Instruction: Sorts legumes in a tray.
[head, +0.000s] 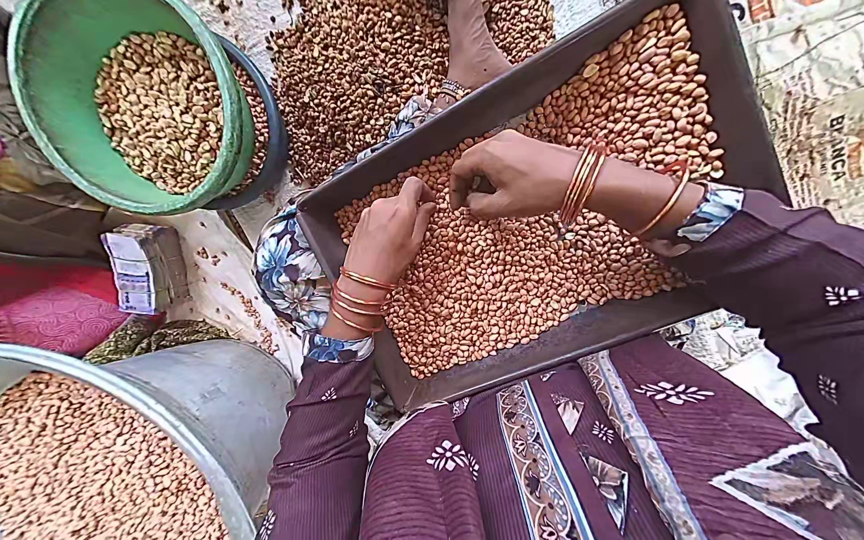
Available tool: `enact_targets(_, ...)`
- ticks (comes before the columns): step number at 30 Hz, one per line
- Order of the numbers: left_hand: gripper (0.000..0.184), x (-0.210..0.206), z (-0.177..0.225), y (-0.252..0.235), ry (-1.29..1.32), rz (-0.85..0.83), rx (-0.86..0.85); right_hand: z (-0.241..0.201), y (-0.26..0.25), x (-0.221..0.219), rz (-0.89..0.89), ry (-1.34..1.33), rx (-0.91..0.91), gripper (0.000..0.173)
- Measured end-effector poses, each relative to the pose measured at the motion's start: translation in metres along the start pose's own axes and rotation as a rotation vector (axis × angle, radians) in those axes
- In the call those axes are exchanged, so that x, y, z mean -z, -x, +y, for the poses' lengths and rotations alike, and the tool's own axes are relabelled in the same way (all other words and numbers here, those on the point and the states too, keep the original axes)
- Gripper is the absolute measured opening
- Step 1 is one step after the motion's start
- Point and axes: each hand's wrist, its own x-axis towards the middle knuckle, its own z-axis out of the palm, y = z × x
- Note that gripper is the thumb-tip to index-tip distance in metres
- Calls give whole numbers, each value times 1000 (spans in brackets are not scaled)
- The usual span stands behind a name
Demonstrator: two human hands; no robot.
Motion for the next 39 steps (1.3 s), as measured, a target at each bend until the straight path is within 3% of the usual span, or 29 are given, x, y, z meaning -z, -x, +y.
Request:
enact_targets(3, 24, 0, -9, 0, 220, 131, 25, -3, -8, -18, 41, 32, 90, 17)
enact_targets(6, 12, 5, -13, 5, 899, 216, 12, -9, -14, -32, 70, 90, 105, 17)
enact_targets(9, 30, 10, -15, 12, 1320, 209, -19, -23, -14, -32, 67, 123, 110, 16)
enact_targets(12, 34, 8, -11, 27, 1209, 177, -28, -99, 3, 13, -199, 125, -206, 18)
enact_targets(13, 34, 7, -6, 35, 1111, 159, -26, -97, 9, 16, -173, 64, -222, 15)
enact_targets(17, 33, -2, 7, 43, 654, 136, -55, -14, 19, 0, -91, -71, -22, 6)
enact_targets(22, 22, -7, 15, 41, 392, 95, -139, -4, 36, -28, -1, 115, 102, 11)
enact_targets(28, 28, -13, 22, 44, 612, 117, 51, -5, 36, -29, -19, 216, 72, 13)
enact_targets(32, 52, -18, 33, 34, 865, 16, 212, -30, 51, -15, 154, 235, 147, 15)
enact_targets(36, 50, -16, 64, 32, 1277, -142, 401, -58, 74, -11, 289, 171, 300, 17)
enact_targets(39, 41, -31, 63, 31, 1261, -178, 105, -52, 100, -10, 248, 287, 144, 11)
